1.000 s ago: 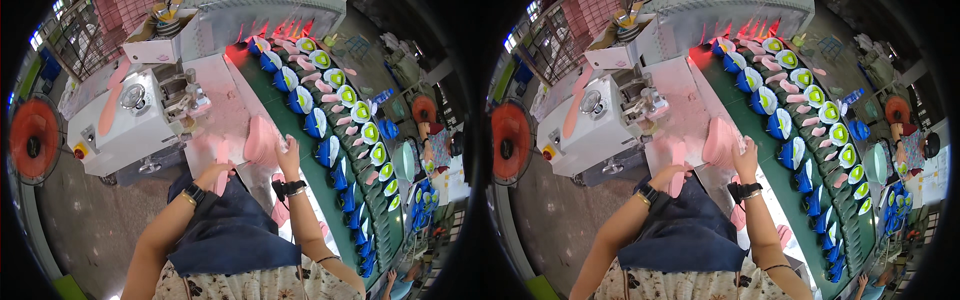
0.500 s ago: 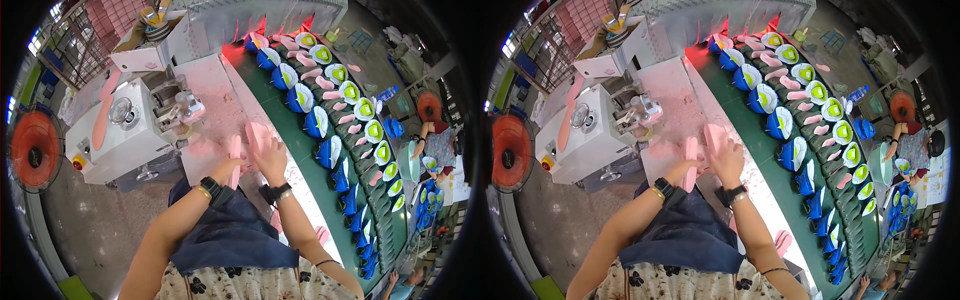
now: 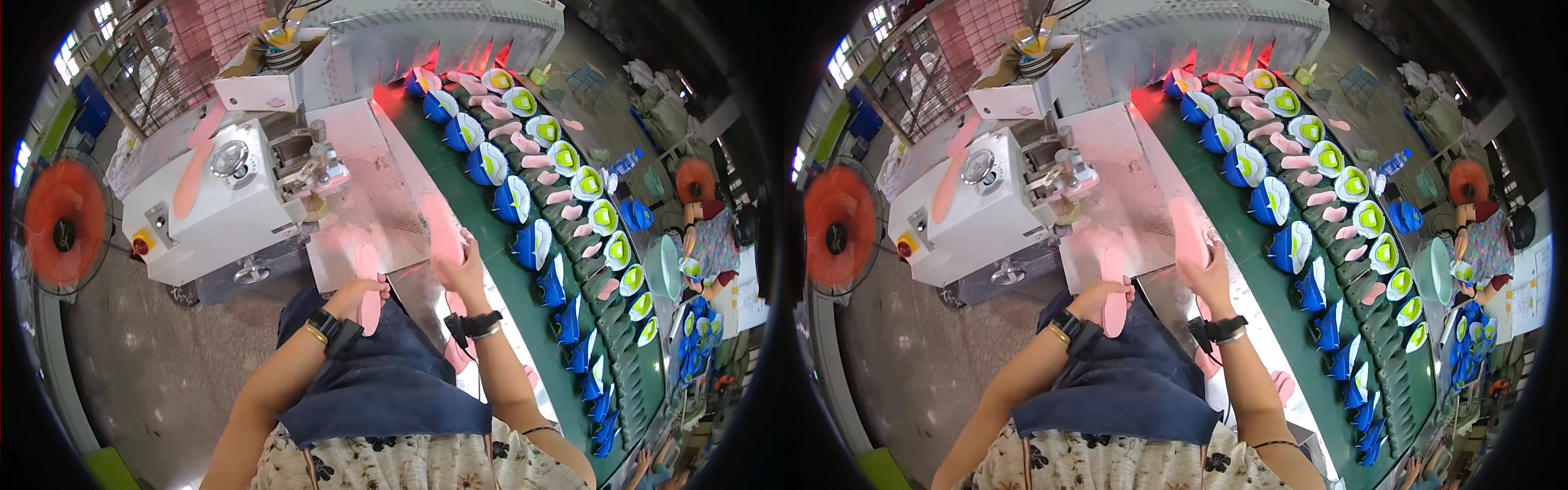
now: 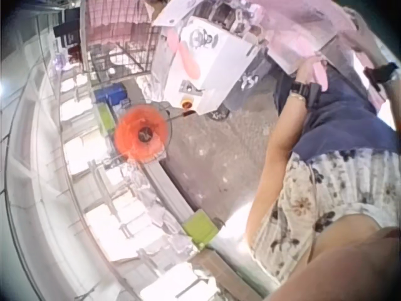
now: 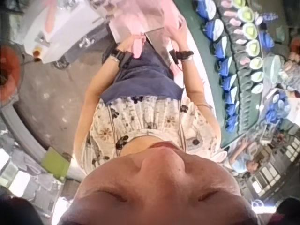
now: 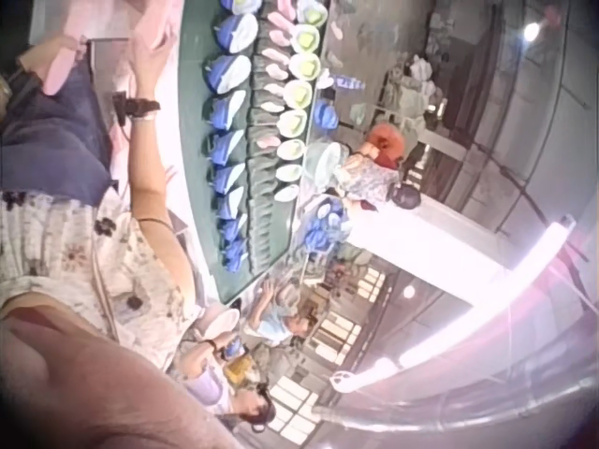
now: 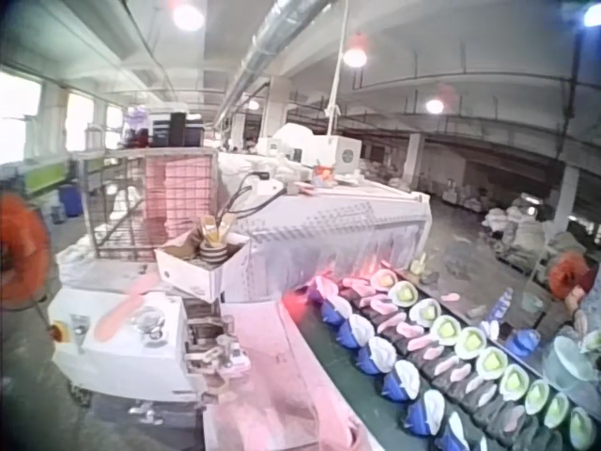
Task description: The person assembles pink slipper insoles into blue slipper molds on a conveyor belt. They pick up pink insoles from a pile, place them into the molds, and occasionally adjust the insoles or the molds. The task is performed in a factory setting with other workers visible in the background.
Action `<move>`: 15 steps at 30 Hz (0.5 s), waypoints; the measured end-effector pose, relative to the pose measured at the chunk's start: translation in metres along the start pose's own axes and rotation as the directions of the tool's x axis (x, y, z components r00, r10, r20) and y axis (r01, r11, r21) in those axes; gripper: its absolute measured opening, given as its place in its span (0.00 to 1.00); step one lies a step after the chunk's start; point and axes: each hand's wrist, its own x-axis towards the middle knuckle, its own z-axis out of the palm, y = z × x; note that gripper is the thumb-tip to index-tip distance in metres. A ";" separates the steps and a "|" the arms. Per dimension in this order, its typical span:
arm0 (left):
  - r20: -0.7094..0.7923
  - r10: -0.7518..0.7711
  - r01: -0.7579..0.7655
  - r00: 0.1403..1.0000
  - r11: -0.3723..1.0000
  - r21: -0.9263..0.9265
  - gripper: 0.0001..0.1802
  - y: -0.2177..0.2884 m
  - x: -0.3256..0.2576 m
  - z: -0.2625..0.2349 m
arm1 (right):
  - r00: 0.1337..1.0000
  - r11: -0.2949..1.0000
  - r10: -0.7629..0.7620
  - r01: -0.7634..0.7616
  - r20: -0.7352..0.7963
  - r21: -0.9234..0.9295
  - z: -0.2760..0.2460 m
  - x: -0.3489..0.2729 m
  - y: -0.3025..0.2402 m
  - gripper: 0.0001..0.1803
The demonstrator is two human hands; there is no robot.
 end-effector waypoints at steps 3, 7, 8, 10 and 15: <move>0.027 0.068 -0.068 0.997 0.998 -0.011 0.12 0.003 -0.009 0.005 | 0.899 0.614 0.131 -0.405 0.418 0.678 -0.008 -0.010 -0.022 0.31; 0.011 0.203 -0.202 0.979 0.977 -0.067 0.20 0.012 -0.015 0.029 | 0.815 0.367 0.129 -0.568 0.565 0.736 0.010 -0.038 -0.022 0.32; -0.005 0.229 -0.229 0.973 0.970 -0.081 0.22 0.016 -0.019 0.031 | 0.802 0.399 0.122 -0.579 0.585 0.711 0.012 -0.045 -0.020 0.32; 0.048 0.131 -0.127 0.990 0.988 -0.083 0.28 0.015 -0.022 0.019 | 0.771 0.458 0.112 -0.600 0.627 0.656 0.017 -0.056 -0.016 0.32; 0.088 0.130 -0.113 0.988 0.978 -0.178 0.29 0.000 -0.045 0.013 | 0.815 0.886 0.136 -0.354 0.564 0.299 0.039 -0.064 -0.019 0.35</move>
